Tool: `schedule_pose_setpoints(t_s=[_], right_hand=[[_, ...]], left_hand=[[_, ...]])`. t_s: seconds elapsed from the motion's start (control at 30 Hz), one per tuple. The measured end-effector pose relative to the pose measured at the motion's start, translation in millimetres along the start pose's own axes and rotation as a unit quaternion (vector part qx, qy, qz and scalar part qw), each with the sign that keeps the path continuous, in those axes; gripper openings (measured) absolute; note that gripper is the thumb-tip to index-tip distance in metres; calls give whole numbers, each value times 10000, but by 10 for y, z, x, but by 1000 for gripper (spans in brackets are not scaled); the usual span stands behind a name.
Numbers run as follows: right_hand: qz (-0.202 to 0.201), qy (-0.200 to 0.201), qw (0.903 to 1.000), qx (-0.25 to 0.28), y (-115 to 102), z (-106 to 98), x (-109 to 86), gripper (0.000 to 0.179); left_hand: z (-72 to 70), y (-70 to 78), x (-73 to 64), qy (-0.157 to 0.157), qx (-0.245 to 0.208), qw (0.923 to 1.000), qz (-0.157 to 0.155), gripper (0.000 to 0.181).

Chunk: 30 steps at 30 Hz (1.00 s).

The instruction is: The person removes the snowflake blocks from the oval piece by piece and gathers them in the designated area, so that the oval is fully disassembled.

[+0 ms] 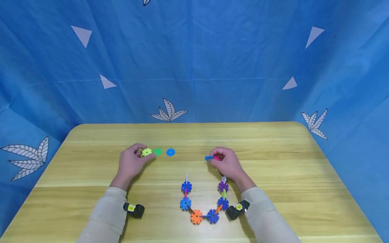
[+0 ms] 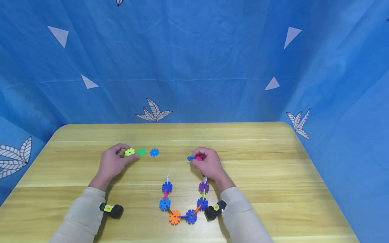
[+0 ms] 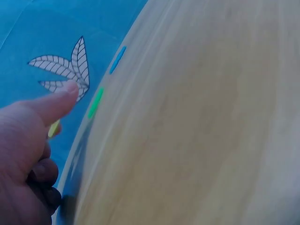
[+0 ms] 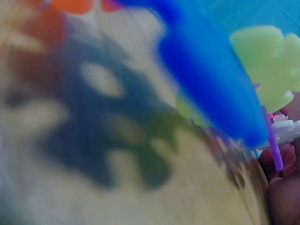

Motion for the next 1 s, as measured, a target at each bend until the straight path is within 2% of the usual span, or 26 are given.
schedule_pose_setpoints(t_s=[0.2,0.47,0.6,0.63,0.87,1.0], right_hand=[[-119,103,9998,137,-32,-3,0,8],[-151,76,9997,171,-22,-3,-8,12],[-167,27,9996,212,-20,-7,-4,8],[-196,10,9996,222,28,-5,10,9],[-584,-133,9981,111,-71,3,-5,19],[-692,-130,9975,58,91,10,48,22]], left_hand=[[-71,-42,12,186,470,9986,174,44],[-75,-86,16,230,1096,9933,274,48],[-60,-81,20,233,1171,9925,268,47],[-58,-81,22,225,1187,9923,253,47],[-42,-90,23,188,1232,9921,163,47],[-35,-99,21,183,1223,9922,138,47]])
Point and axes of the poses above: each hand's wrist, its own x-axis towards the middle knuckle, its own z-axis out of the palm, y = z × x, the point moved 9 cm from there along x, towards the middle knuckle, and after that the axes turned 9 degrees about y, right-handed, at the moved point
